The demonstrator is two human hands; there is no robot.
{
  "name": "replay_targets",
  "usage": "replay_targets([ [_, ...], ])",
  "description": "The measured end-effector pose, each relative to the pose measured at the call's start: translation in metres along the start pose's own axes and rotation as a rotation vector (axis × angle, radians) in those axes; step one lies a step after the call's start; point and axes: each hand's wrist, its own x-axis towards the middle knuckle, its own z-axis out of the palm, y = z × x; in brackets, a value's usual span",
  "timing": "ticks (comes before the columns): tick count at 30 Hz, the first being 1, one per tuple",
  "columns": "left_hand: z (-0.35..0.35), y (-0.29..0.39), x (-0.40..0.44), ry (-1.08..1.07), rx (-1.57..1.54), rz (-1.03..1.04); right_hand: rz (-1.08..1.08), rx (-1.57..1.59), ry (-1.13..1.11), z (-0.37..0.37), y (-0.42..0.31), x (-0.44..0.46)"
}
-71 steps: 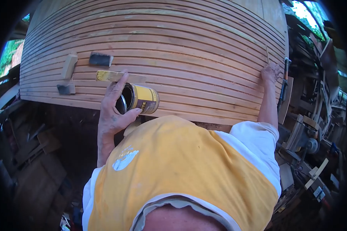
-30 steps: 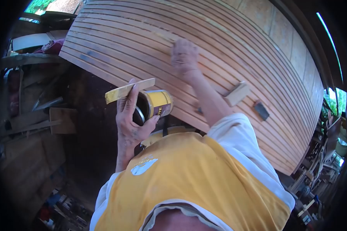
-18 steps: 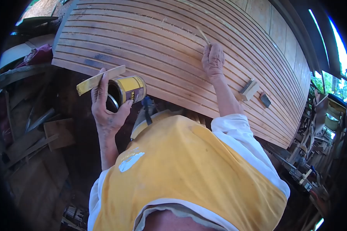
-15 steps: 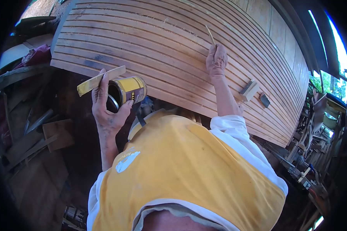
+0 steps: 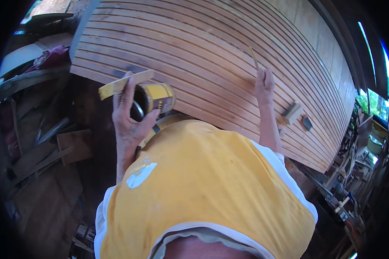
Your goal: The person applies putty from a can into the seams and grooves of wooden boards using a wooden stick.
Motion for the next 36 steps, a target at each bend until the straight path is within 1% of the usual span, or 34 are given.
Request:
replay_targets([
  [3, -0.025, -0.022, 0.017, -0.015, -0.022, 0.029, 0.09, 0.033, -0.024, 0.03, -0.044, -0.019],
  [6, -0.064, -0.05, 0.036, -0.015, -0.038, 0.058, -0.042, -0.054, -0.008, 0.088, -0.087, -0.03],
  [9, -0.119, -0.087, 0.057, -0.044, -0.033, 0.107, 0.103, -0.078, -0.073, 0.146, -0.152, -0.039],
  [12, -0.177, -0.117, 0.075, -0.064, 0.014, 0.138, -0.022, -0.196, -0.051, 0.198, -0.186, -0.042],
  [13, -0.196, -0.125, 0.085, -0.07, 0.035, 0.155, -0.02, -0.289, -0.005, 0.214, -0.194, -0.038],
  [15, -0.228, -0.142, 0.101, -0.101, 0.07, 0.177, 0.002, -0.483, 0.077, 0.234, -0.201, -0.039],
  [17, -0.246, -0.153, 0.117, -0.103, 0.084, 0.184, 0.001, -0.554, 0.099, 0.237, -0.194, -0.038],
  [21, -0.263, -0.172, 0.143, -0.083, 0.084, 0.163, 0.008, -0.606, 0.1, 0.24, -0.196, -0.036],
  [24, -0.259, -0.181, 0.144, -0.044, 0.093, 0.145, 0.075, -0.653, 0.06, 0.238, -0.194, -0.035],
  [26, -0.262, -0.186, 0.151, -0.048, 0.076, 0.136, 0.094, -0.623, 0.072, 0.241, -0.205, -0.029],
  [27, -0.266, -0.189, 0.151, -0.085, 0.047, 0.138, 0.102, -0.619, 0.065, 0.239, -0.211, -0.033],
  [29, -0.27, -0.195, 0.165, -0.122, -0.02, 0.16, 0.171, -0.582, 0.141, 0.25, -0.206, -0.03],
  [30, -0.276, -0.198, 0.172, -0.149, 0.005, 0.162, 0.205, -0.559, 0.18, 0.259, -0.218, -0.024],
  [31, -0.282, -0.203, 0.179, -0.137, 0.006, 0.161, 0.165, -0.503, 0.196, 0.27, -0.229, -0.018],
  [33, -0.297, -0.216, 0.196, -0.128, 0.0, 0.155, 0.1, -0.401, 0.226, 0.302, -0.26, -0.004],
  [36, -0.334, -0.247, 0.22, -0.105, 0.052, 0.188, 0.077, -0.287, 0.255, 0.375, -0.308, 0.025],
])
